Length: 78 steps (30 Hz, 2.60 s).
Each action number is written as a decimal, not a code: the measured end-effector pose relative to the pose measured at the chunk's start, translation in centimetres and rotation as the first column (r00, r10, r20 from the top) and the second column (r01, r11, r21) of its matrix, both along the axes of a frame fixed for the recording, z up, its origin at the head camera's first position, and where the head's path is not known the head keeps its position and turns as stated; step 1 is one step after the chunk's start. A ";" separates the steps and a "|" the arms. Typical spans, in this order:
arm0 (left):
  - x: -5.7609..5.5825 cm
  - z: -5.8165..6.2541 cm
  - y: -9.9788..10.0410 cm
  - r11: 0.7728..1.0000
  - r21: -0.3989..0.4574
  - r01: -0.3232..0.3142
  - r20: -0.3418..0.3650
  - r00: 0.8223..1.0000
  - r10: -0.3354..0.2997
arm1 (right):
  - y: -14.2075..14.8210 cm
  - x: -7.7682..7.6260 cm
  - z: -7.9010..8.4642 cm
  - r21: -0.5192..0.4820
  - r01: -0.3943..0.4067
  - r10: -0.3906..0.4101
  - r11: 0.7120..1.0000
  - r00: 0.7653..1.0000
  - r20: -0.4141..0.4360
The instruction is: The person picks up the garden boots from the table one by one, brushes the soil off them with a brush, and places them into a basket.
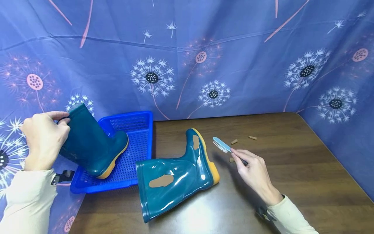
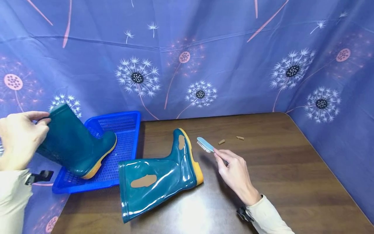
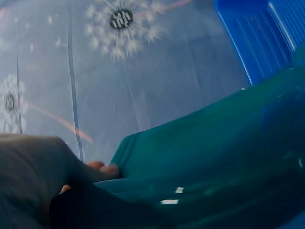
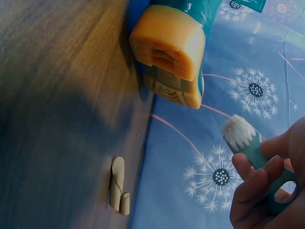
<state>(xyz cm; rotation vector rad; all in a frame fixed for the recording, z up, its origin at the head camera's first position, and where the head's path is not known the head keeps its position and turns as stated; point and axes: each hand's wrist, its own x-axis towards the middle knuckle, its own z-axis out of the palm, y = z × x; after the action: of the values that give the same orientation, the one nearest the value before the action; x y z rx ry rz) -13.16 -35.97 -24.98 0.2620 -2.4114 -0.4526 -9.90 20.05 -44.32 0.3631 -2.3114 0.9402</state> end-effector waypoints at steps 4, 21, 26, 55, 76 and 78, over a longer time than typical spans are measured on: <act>0.9 -1.4 -0.8 0.987 0.109 -0.117 -0.031 0.992 0.121 | -0.1 -0.1 -0.2 -0.015 -0.045 0.045 0.999 0.999 -0.015; 1.3 -5.9 0.6 0.981 -0.047 -0.190 0.006 0.982 0.190 | 0.5 -0.1 -1.2 -0.008 -0.013 0.014 1.000 0.998 0.059; 2.2 -8.4 4.6 1.000 -0.010 0.024 0.149 0.989 -0.023 | 0.8 -0.2 -1.3 -0.007 -0.003 0.003 1.000 0.998 0.060; 6.5 -15.2 10.8 0.867 0.409 0.286 0.406 0.793 -0.453 | 0.6 0.2 -2.7 -0.047 0.007 -0.005 0.999 0.999 0.039; 4.8 -15.3 13.8 0.825 0.409 0.390 0.124 0.872 -0.474 | 1.4 0.2 -2.4 -0.062 0.037 -0.035 0.997 0.999 0.032; 4.3 -15.1 14.2 0.814 0.425 0.396 0.109 0.870 -0.480 | 1.4 0.3 -2.4 -0.067 0.042 -0.040 0.997 0.999 0.029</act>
<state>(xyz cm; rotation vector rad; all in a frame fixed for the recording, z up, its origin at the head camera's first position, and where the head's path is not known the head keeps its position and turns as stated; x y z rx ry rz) -8.83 -21.78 -40.12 -0.0987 -2.5694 -1.1826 -9.64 21.49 -46.74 0.2748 -2.2966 1.0062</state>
